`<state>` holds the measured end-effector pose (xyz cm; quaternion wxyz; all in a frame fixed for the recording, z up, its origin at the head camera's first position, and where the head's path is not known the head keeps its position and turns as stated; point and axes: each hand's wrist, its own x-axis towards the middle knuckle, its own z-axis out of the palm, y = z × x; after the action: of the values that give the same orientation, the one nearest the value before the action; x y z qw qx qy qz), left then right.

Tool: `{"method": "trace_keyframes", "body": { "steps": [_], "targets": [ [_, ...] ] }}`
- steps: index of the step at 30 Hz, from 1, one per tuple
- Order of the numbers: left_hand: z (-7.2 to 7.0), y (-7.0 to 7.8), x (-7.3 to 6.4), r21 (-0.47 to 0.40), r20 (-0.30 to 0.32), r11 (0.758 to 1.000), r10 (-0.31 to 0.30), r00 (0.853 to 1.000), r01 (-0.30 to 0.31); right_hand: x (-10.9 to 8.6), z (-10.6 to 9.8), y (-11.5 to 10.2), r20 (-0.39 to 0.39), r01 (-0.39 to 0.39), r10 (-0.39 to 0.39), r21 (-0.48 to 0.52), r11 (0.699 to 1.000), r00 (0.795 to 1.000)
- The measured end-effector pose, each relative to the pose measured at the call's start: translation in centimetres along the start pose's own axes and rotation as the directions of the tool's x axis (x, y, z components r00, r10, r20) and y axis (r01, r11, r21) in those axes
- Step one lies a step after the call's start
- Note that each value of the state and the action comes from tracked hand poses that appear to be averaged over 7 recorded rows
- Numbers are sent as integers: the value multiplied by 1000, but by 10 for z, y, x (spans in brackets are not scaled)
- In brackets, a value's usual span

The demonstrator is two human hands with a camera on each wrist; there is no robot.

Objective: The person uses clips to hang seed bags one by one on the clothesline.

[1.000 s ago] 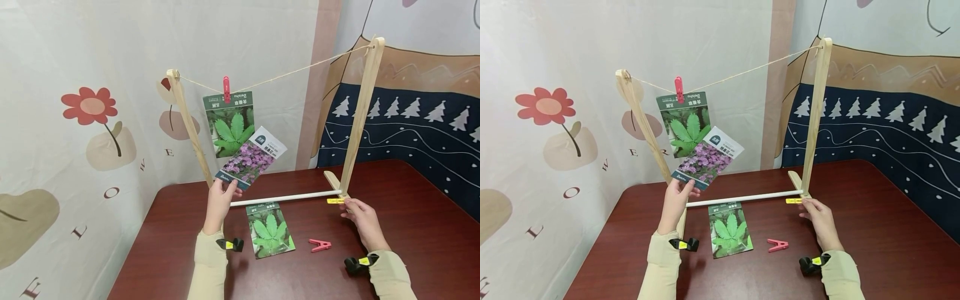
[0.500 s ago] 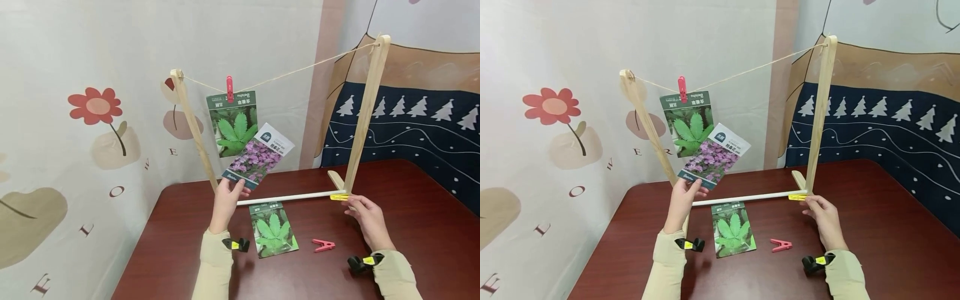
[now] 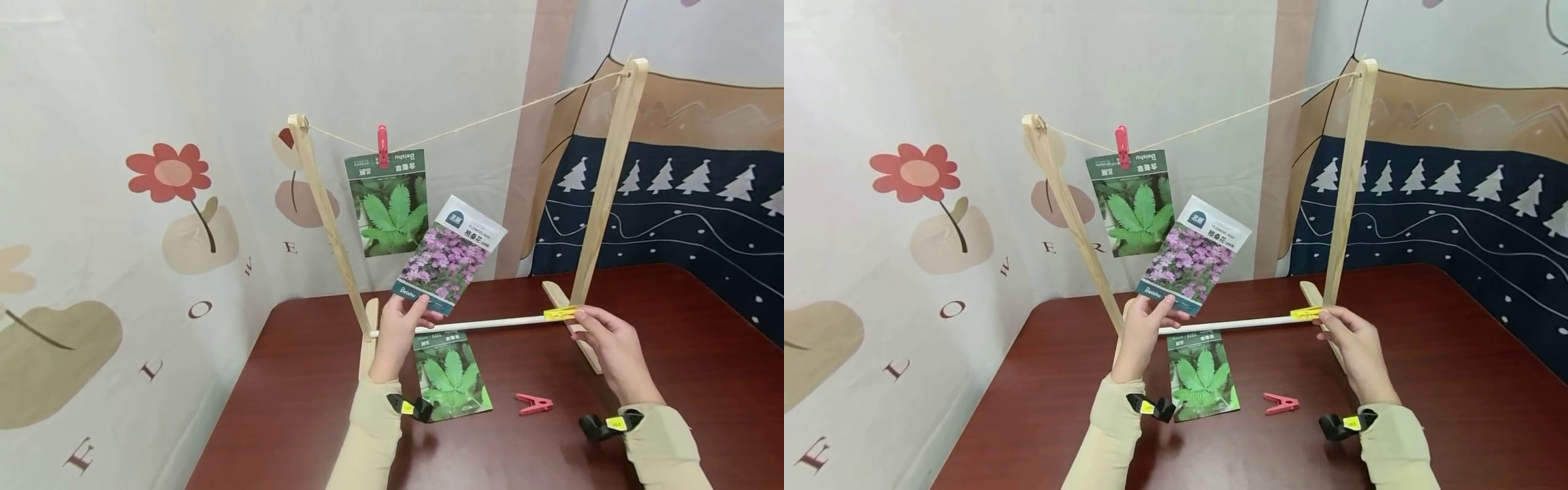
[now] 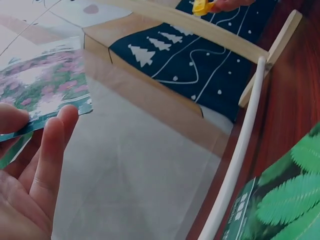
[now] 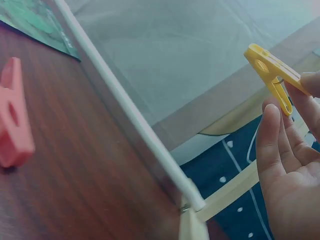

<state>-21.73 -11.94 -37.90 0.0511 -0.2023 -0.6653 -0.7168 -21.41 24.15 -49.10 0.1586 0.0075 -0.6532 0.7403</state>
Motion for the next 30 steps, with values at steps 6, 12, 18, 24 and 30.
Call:
{"method": "trace_keyframes", "body": {
  "steps": [6,12,18,24,30],
  "targets": [
    [16,-4,0,-51,-54,999,9,998,-11,1,5,-32,37,31,-29,-57,998,999],
    [33,-6,0,-86,-50,995,49,998,-53,-22,28,-99,63,48,-44,-76,996,997],
    [42,-3,0,-126,-81,991,42,996,-52,-20,29,-119,94,84,-72,-127,988,993],
    [56,1,4,-195,-110,980,22,994,-44,-10,28,-134,119,131,-105,-236,963,987],
    [63,-5,12,-289,-163,957,-15,987,-34,-6,31,-151,144,148,-95,-419,896,985]
  ]
}}
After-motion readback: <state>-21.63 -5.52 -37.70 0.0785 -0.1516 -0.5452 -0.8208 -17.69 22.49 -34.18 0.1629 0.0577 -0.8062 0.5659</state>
